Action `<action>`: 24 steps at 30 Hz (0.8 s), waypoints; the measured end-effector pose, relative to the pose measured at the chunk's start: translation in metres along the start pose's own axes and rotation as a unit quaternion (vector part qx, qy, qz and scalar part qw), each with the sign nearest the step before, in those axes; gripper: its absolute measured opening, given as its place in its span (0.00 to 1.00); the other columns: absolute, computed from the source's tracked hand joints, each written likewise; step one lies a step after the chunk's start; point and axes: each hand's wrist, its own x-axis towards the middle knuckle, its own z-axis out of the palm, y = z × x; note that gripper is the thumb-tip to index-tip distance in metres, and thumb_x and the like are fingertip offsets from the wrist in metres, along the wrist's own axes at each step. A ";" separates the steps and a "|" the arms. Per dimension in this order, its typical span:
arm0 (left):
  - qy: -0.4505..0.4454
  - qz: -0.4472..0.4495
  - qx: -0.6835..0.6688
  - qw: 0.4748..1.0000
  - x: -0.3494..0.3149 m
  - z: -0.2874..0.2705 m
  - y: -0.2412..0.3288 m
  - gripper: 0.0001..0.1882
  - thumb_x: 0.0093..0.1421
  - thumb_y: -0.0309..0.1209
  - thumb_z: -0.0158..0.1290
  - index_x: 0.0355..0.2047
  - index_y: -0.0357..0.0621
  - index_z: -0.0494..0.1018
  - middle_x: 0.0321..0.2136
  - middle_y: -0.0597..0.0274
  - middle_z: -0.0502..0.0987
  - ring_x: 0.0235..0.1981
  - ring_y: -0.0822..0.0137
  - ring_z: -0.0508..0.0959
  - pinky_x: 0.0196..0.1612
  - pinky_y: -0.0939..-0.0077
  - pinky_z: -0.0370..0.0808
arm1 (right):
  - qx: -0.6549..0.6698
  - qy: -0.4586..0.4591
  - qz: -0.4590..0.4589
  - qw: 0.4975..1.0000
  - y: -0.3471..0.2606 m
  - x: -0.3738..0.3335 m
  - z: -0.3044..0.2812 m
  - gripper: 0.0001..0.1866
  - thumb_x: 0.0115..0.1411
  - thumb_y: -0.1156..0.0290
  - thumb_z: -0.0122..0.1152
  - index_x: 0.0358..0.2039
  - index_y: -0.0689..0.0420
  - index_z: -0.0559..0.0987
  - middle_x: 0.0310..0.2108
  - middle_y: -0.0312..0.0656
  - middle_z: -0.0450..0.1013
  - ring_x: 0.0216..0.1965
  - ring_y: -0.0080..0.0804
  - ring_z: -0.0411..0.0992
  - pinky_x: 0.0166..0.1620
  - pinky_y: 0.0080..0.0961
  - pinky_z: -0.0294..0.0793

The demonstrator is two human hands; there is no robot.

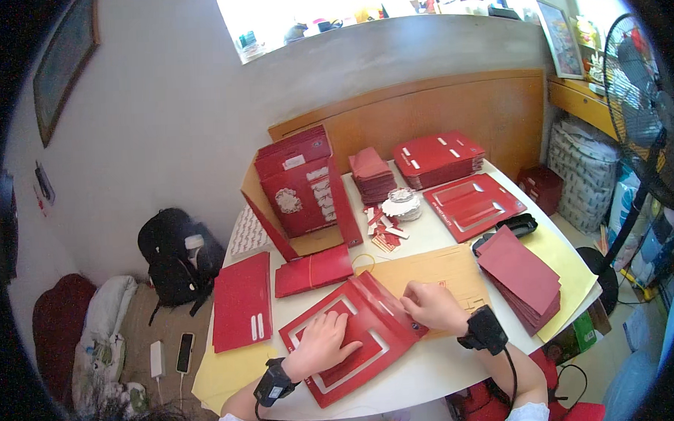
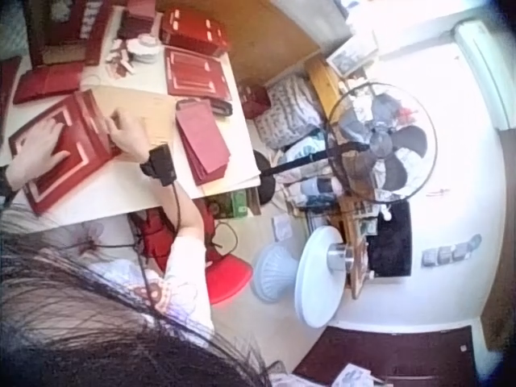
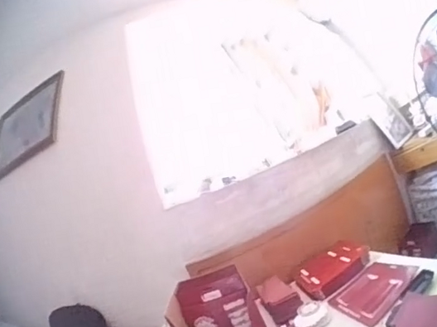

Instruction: Folding and assembling red paper money wallets.

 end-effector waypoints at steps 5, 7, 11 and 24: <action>0.031 0.014 0.012 0.999 -0.005 -0.003 -0.004 0.28 0.54 0.46 0.57 0.44 0.32 0.68 0.36 0.49 0.71 0.41 0.53 0.73 0.44 0.62 0.70 | -0.126 0.064 -0.044 0.989 0.008 -0.001 0.009 0.12 0.59 0.64 0.53 0.27 0.60 0.73 0.23 0.50 0.74 0.28 0.48 0.74 0.32 0.41 0.72; 0.031 0.015 0.006 0.999 -0.008 -0.004 -0.009 0.28 0.54 0.45 0.57 0.45 0.32 0.68 0.35 0.49 0.71 0.41 0.53 0.74 0.44 0.62 0.70 | -0.120 0.054 -0.052 0.990 0.011 0.001 0.012 0.12 0.58 0.64 0.52 0.27 0.60 0.73 0.23 0.49 0.74 0.28 0.48 0.74 0.32 0.41 0.73; 0.047 0.026 -0.009 0.999 -0.011 0.002 -0.017 0.28 0.54 0.42 0.57 0.46 0.30 0.67 0.34 0.48 0.72 0.39 0.51 0.74 0.43 0.62 0.70 | -0.124 0.035 -0.054 0.990 0.011 0.000 0.014 0.12 0.58 0.64 0.53 0.27 0.60 0.73 0.22 0.49 0.74 0.28 0.48 0.74 0.32 0.41 0.73; -0.125 -0.046 0.025 0.991 -0.041 -0.025 -0.022 0.38 0.57 0.49 0.53 0.53 0.23 0.61 0.43 0.40 0.68 0.47 0.47 0.70 0.51 0.60 0.69 | -0.126 0.036 -0.055 0.990 0.012 -0.002 0.014 0.11 0.58 0.64 0.53 0.28 0.60 0.73 0.23 0.48 0.74 0.28 0.48 0.75 0.32 0.40 0.73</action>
